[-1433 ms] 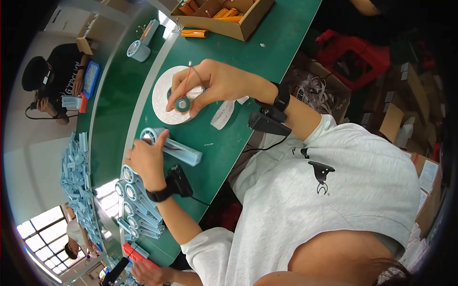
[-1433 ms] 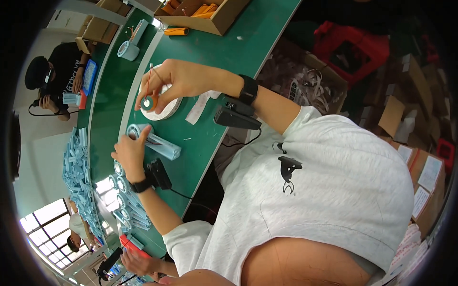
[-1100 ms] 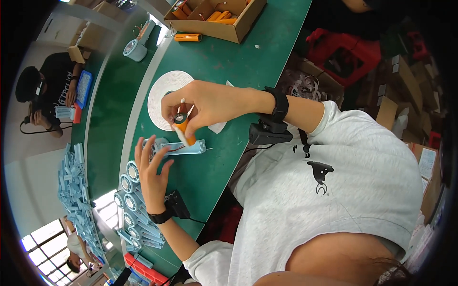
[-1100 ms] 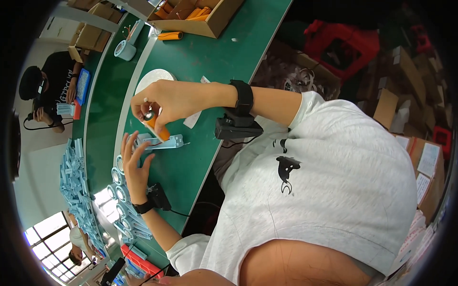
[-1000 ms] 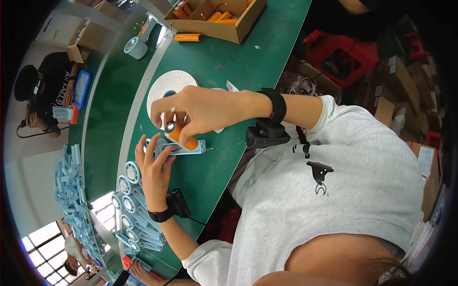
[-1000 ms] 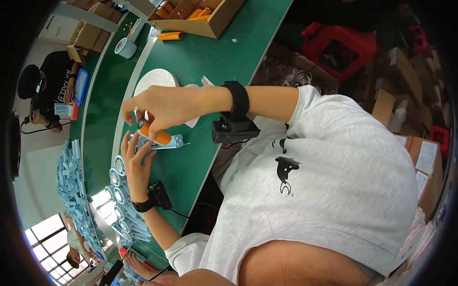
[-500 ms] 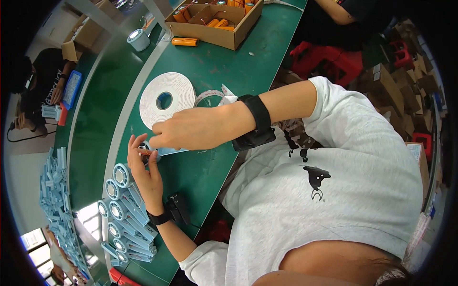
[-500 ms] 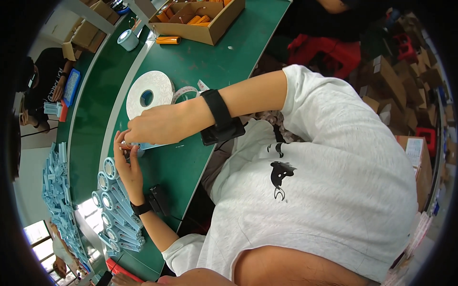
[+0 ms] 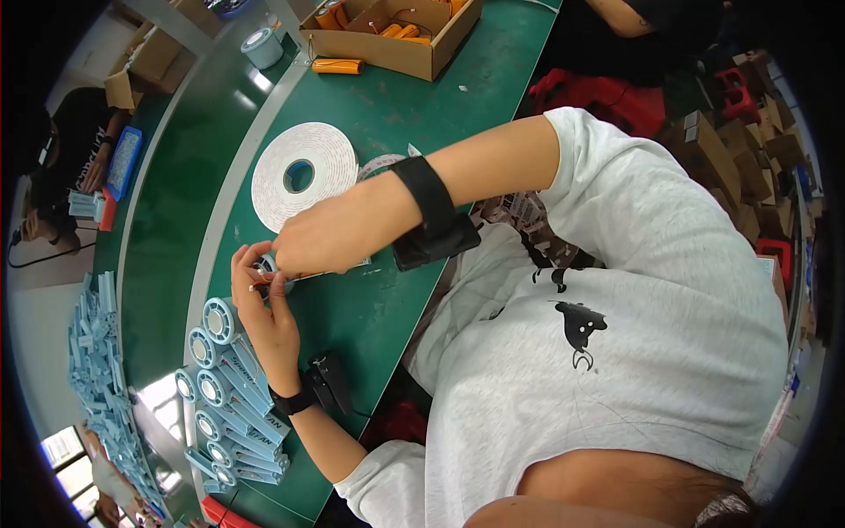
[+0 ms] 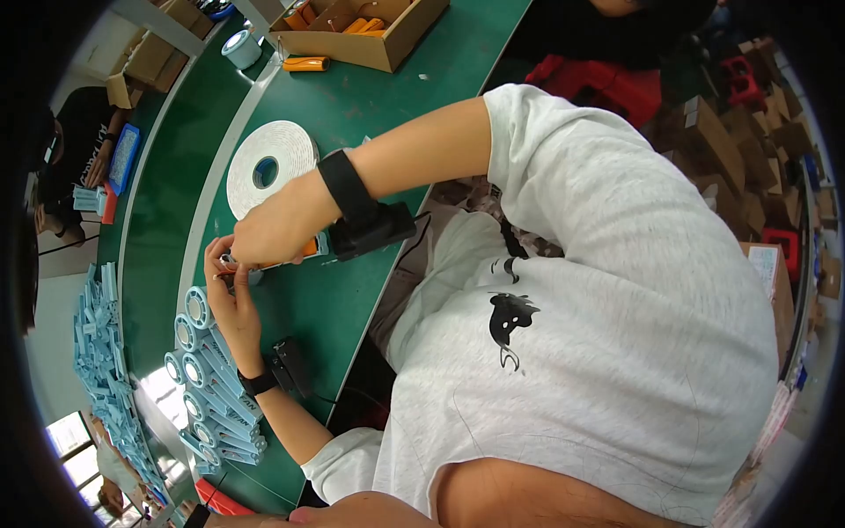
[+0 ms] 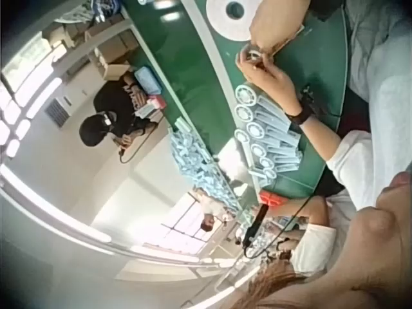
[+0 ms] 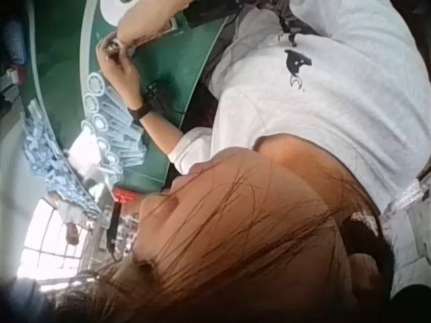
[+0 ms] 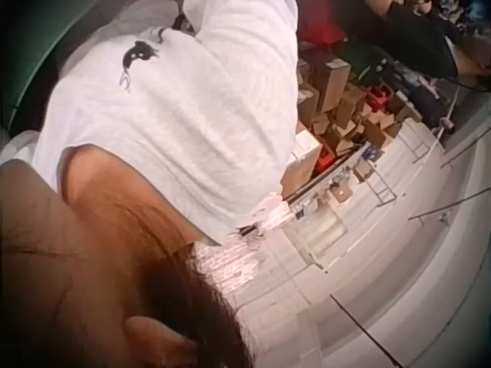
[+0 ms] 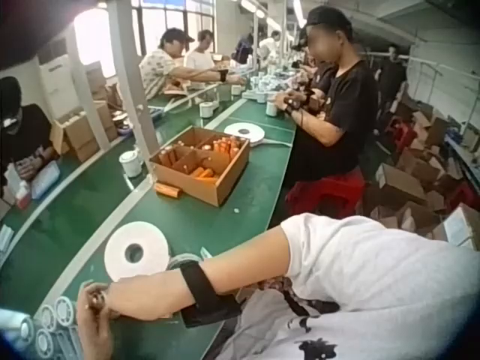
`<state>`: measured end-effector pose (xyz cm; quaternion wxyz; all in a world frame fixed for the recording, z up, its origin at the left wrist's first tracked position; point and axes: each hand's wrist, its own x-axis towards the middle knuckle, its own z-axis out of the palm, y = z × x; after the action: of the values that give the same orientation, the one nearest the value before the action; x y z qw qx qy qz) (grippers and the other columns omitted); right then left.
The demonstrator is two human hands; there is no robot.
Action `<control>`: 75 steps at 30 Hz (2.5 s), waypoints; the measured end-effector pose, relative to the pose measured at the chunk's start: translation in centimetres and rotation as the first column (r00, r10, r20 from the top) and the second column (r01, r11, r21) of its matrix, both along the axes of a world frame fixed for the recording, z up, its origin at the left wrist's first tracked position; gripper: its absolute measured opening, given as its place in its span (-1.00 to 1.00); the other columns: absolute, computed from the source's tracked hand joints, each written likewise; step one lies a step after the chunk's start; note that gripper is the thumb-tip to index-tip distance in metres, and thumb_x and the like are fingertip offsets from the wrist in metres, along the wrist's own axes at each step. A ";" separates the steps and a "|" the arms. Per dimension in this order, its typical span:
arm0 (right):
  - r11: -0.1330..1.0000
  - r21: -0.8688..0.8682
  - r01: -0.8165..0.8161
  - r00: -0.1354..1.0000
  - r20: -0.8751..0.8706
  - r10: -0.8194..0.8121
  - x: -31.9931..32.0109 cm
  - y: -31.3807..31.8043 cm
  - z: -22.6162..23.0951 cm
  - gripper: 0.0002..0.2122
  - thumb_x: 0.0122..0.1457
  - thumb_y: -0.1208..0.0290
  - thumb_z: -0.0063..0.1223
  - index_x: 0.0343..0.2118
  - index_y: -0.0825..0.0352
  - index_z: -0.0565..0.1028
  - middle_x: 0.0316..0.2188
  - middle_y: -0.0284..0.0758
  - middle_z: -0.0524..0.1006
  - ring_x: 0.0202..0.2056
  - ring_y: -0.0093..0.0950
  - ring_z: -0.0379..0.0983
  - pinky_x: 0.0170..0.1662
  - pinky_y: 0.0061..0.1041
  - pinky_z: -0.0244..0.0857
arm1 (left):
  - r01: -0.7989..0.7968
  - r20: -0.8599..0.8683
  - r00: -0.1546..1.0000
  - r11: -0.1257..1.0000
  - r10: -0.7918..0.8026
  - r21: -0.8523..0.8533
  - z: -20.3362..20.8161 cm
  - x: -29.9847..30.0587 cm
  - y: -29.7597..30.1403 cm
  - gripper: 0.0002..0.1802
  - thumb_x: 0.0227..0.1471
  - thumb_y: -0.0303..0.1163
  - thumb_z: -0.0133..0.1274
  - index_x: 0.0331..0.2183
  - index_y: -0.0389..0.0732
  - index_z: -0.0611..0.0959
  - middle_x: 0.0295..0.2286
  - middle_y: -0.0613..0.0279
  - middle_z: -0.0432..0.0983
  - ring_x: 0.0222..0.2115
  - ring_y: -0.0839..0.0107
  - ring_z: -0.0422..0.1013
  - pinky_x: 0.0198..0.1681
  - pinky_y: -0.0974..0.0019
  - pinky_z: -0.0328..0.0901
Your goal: The person applies double-sided tape to batteries, peels the backing, and presses each battery into a fan housing. They discard tape scraps into a bin and move a cardboard box while repeating the assembly process.
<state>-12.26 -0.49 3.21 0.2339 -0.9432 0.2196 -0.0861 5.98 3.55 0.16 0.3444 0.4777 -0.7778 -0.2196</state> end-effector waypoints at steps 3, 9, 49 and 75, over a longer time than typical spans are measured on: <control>0.993 0.110 -0.053 0.991 -0.116 0.066 -0.2 -0.8 0.5 -0.76 -0.26 0.57 0.09 -0.41 0.43 0.46 -0.55 -0.12 0.47 -0.46 -0.21 0.43 -0.43 -0.31 0.27 | -0.061 -0.174 0.980 0.980 0.096 0.192 0.8 -0.7 0.4 -0.92 -0.07 -0.64 -0.14 -0.45 -0.30 0.31 -0.17 0.14 0.33 -0.25 0.36 0.23 -0.17 0.39 0.13; 0.979 0.130 -0.160 0.985 -0.047 0.167 -0.1 -2.2 -0.3 -0.69 -0.24 0.58 0.01 -0.31 0.39 0.48 -0.57 -0.10 0.47 -0.47 -0.19 0.44 -0.46 -0.30 0.28 | 0.009 -0.137 0.991 0.997 0.001 0.075 0.0 0.3 -0.2 -0.85 -0.04 -0.60 -0.13 -0.32 -0.32 0.39 -0.13 0.14 0.31 -0.35 0.49 0.20 -0.27 0.48 0.16; 0.569 -0.371 0.734 0.679 0.370 -0.634 -6.8 -14.4 -7.3 -0.84 -0.20 0.49 -0.04 -0.53 0.46 0.46 -0.47 0.07 0.40 -0.41 -0.15 0.35 -0.36 -0.29 0.26 | -0.414 0.793 0.307 0.824 0.526 -0.387 -4.1 13.3 -25.1 -0.13 -0.19 0.19 -0.01 0.10 0.02 0.13 0.11 0.09 -0.04 0.12 0.06 -0.11 0.06 -0.24 -0.22; 0.823 0.564 0.061 0.686 0.575 -0.445 -8.4 3.5 -1.8 -0.76 -0.22 0.40 0.17 -0.74 0.43 0.36 -0.84 -0.38 0.30 -0.77 -0.58 0.21 -0.69 -0.55 0.05 | -0.282 0.257 0.874 0.861 0.413 -0.424 1.2 -2.5 -0.1 -0.07 -0.32 -0.19 0.23 0.03 -0.39 0.16 -0.08 -0.21 0.19 0.00 0.00 0.06 0.05 0.10 -0.10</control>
<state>-20.71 2.96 1.40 0.5200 -0.7065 0.2650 -0.4003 3.44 3.47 1.37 0.3241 0.5679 -0.7518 0.0850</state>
